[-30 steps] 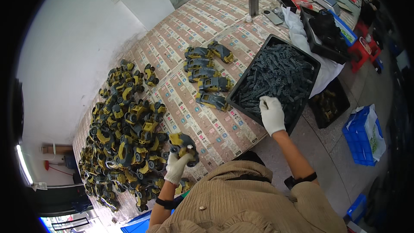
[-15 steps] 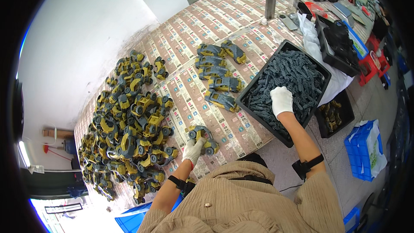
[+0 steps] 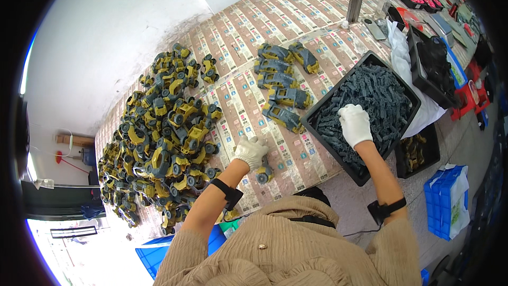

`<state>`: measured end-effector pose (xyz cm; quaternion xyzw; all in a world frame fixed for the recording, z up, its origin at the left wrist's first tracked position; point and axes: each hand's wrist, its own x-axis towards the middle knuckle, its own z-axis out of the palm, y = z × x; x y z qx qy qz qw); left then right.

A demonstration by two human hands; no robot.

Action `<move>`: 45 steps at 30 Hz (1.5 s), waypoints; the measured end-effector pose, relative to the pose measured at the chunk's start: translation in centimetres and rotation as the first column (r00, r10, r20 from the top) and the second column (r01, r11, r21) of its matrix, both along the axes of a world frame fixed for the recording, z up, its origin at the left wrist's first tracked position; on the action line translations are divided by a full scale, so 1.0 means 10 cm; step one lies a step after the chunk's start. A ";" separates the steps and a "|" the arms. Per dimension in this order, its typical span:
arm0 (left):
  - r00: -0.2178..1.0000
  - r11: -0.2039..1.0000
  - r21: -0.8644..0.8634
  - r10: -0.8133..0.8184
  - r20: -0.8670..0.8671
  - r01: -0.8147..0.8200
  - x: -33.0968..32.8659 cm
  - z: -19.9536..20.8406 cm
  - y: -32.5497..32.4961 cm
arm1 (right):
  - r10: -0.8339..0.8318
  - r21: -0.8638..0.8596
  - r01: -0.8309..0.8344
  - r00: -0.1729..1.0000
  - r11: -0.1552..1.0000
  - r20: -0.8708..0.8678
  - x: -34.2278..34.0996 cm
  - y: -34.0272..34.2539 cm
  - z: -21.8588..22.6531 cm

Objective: The recorder is assembling small toy tank or vehicle parts at a manufacturing workstation.

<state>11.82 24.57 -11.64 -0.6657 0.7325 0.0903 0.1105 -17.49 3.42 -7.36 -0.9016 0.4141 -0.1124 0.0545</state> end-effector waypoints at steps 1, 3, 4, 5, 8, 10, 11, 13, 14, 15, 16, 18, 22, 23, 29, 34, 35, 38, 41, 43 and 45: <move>0.999 0.992 0.123 0.027 0.028 -0.030 -0.03 0.04 -0.07 | -0.032 0.080 0.018 0.984 0.997 0.178 -0.01 0.03 0.01; 0.997 0.968 0.244 0.042 0.061 -0.055 -0.03 0.02 -0.11 | -0.187 0.346 0.000 0.841 0.938 0.508 0.01 0.17 -0.13; 0.993 0.951 0.284 0.116 0.026 -0.119 0.03 -0.03 -0.05 | -0.361 0.586 -0.078 0.719 0.807 0.593 0.07 0.31 -0.13; 0.981 0.927 0.327 0.193 -0.005 -0.181 0.08 -0.09 0.02 | -0.514 0.756 -0.186 0.630 0.627 0.581 0.11 0.43 -0.10; 0.991 0.993 0.062 0.101 -0.087 -0.096 0.14 -0.08 0.21 | -0.742 0.854 -0.462 0.480 0.241 0.469 0.13 0.73 -0.18; 0.993 0.994 -0.089 0.057 -0.100 -0.066 0.11 0.01 0.31 | -0.802 0.861 -0.502 0.479 0.081 0.355 0.15 0.90 -0.33; 0.993 0.965 -0.245 0.068 -0.098 -0.090 0.05 0.03 0.33 | -0.837 0.824 -0.567 0.456 -0.012 0.302 0.15 0.97 -0.46; 0.986 0.910 -0.382 0.126 -0.112 -0.159 -0.05 0.06 0.39 | -0.845 0.805 -0.585 0.478 -0.102 0.240 0.15 1.06 -0.53; 0.985 0.912 -0.375 0.135 -0.105 -0.165 -0.13 0.08 0.45 | -0.848 0.784 -0.594 0.498 -0.180 0.183 0.17 1.09 -0.55; 0.936 0.881 -0.316 0.316 -0.158 -0.351 -0.25 0.12 0.51 | -0.843 0.785 -0.571 0.524 -0.240 0.123 0.18 1.10 -0.56; 0.850 0.815 -0.245 0.490 -0.193 -0.525 -0.35 0.16 0.54 | -0.841 0.778 -0.573 0.529 -0.256 0.113 0.19 1.11 -0.61; 0.726 0.737 -0.051 0.648 -0.229 -0.674 -0.49 0.20 0.52 | -0.760 0.874 -0.387 0.649 -0.295 0.030 0.23 1.11 -0.71; 0.537 0.555 0.138 0.831 -0.147 -0.821 -0.75 0.18 0.38 | -0.669 0.958 -0.252 0.736 -0.135 0.099 0.30 1.20 -0.81; 0.536 0.543 0.110 0.840 -0.090 -0.833 -0.81 0.16 0.33 | -0.616 0.955 -0.253 0.780 -0.151 0.109 0.32 1.20 -0.82; 0.702 0.715 -0.047 0.668 -0.244 -0.697 -0.78 0.02 0.47 | -0.511 0.924 -0.245 0.857 -0.295 0.065 0.36 1.26 -0.80; 0.482 0.646 0.090 0.648 -0.590 -0.758 -0.47 -0.03 0.88 | -0.597 0.864 -0.284 0.802 -0.416 -0.024 0.41 1.33 -0.90; 0.465 0.688 0.139 0.611 -0.641 -0.712 -0.38 -0.12 0.99 | -0.615 0.829 -0.339 0.789 -0.445 -0.008 0.41 1.34 -0.94; 0.481 0.723 0.193 0.610 -0.630 -0.663 -0.32 -0.16 1.04 | -0.633 0.796 -0.400 0.774 -0.454 0.027 0.48 1.41 -0.91; 0.558 0.762 0.137 0.572 -0.602 -0.634 -0.36 -0.14 1.04 | -0.620 0.814 -0.384 0.784 -0.435 0.038 0.59 1.52 -0.84; 0.660 0.818 0.083 0.515 -0.547 -0.569 -0.49 0.07 0.97 | -0.612 0.831 -0.358 0.790 -0.426 0.027 0.62 1.57 -0.85; 0.763 0.872 0.056 0.455 -0.460 -0.487 -0.57 0.14 0.95 | -0.600 0.871 -0.266 0.799 -0.414 -0.041 0.65 1.66 -0.85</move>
